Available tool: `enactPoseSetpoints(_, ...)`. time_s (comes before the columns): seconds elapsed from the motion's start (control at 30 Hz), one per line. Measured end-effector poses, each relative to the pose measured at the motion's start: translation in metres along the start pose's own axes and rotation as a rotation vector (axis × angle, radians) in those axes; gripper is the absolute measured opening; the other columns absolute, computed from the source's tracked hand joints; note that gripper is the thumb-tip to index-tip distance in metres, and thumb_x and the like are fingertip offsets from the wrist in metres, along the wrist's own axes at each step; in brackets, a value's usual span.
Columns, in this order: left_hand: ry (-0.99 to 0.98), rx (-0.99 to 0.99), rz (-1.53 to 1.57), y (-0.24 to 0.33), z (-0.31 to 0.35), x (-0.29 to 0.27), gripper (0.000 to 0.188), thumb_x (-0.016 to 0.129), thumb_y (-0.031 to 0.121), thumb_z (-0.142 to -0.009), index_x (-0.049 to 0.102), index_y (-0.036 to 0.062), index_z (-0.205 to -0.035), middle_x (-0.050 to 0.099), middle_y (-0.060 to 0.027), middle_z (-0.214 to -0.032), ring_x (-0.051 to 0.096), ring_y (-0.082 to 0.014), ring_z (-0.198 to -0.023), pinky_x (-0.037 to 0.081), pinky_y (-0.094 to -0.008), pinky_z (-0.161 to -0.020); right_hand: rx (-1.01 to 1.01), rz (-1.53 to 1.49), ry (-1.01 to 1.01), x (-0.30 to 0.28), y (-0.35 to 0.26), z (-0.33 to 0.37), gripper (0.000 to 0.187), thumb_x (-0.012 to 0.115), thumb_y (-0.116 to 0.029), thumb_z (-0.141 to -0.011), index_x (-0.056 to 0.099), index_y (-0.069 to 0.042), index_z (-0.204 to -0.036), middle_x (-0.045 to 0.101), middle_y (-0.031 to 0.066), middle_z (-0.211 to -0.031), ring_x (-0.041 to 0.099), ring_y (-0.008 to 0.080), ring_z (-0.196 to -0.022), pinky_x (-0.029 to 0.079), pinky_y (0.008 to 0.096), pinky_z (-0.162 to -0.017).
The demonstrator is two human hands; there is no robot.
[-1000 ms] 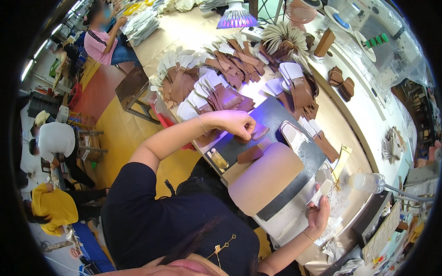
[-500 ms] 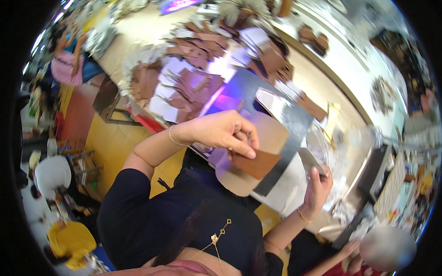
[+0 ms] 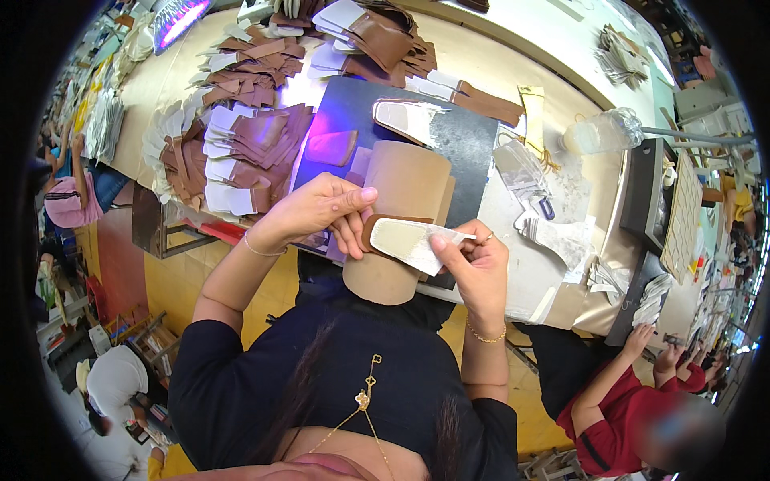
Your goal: The person repeatedly picks up small brown leather pieces and white fabric pieces from a table, aligns them, and places them into a stack. The person handles the items one at a time and maintains a steady workflow throughout the clip.
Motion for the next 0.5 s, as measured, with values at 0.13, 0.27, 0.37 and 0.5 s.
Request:
enactPoseSetpoints(0.13, -0.006, -0.004, -0.007, 0.0002, 0.0007, 0.0003, 0.050, 0.051, 0.040, -0.096, 0.060, -0.0068, -0.083, 0.066, -0.0179, -0.068, 0.068, -0.0200, -0.057, 0.053, -0.0227, -0.047, 0.020, 0.010, -0.012, 0.0049, 0.0020, -0.0007, 0.014, 0.068, -0.008, -0.085, 0.056, -0.001, -0.083, 0.065, 0.0061, -0.073, 0.059, 0.0058, -0.061, 0.047, 0.0187, -0.053)
enactPoseSetpoints(0.27, -0.002, -0.014, -0.002, 0.0009, 0.0003, 0.0012, 0.049, 0.051, 0.040, -0.095, 0.060, -0.0068, -0.082, 0.066, -0.0177, -0.069, 0.068, -0.0199, -0.057, 0.053, -0.0226, -0.048, 0.040, 0.009, -0.002, 0.0052, 0.0049, -0.0013, 0.015, 0.069, -0.009, -0.085, 0.056, -0.001, -0.082, 0.065, 0.0060, -0.072, 0.059, 0.0058, -0.061, 0.046, 0.0183, -0.052)
enactPoseSetpoints(0.37, 0.001, -0.016, -0.003, 0.0010, 0.0006, 0.0016, 0.049, 0.052, 0.040, -0.095, 0.060, -0.0067, -0.082, 0.066, -0.0177, -0.069, 0.068, -0.0198, -0.057, 0.053, -0.0226, -0.048, 0.052, 0.001, -0.001, 0.0073, 0.0073, -0.0021, 0.016, 0.069, -0.009, -0.085, 0.055, -0.002, -0.082, 0.065, 0.0059, -0.072, 0.059, 0.0055, -0.060, 0.046, 0.0179, -0.052)
enactPoseSetpoints(0.5, -0.011, -0.019, 0.000, -0.0010, 0.0002, 0.0004, 0.047, 0.053, 0.038, -0.095, 0.061, -0.0064, -0.083, 0.067, -0.0176, -0.070, 0.068, -0.0195, -0.057, 0.053, -0.0228, -0.048, 0.057, 0.021, 0.006, 0.0073, 0.0085, -0.0024, 0.016, 0.069, -0.009, -0.085, 0.055, -0.002, -0.082, 0.065, 0.0053, -0.071, 0.058, 0.0047, -0.060, 0.046, 0.0177, -0.052)
Point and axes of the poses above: each hand's wrist, its own z-axis away from the middle knuckle, its own x-axis out of the palm, y = z × x, the point moved 7 cm from there along -z, towards the middle knuckle
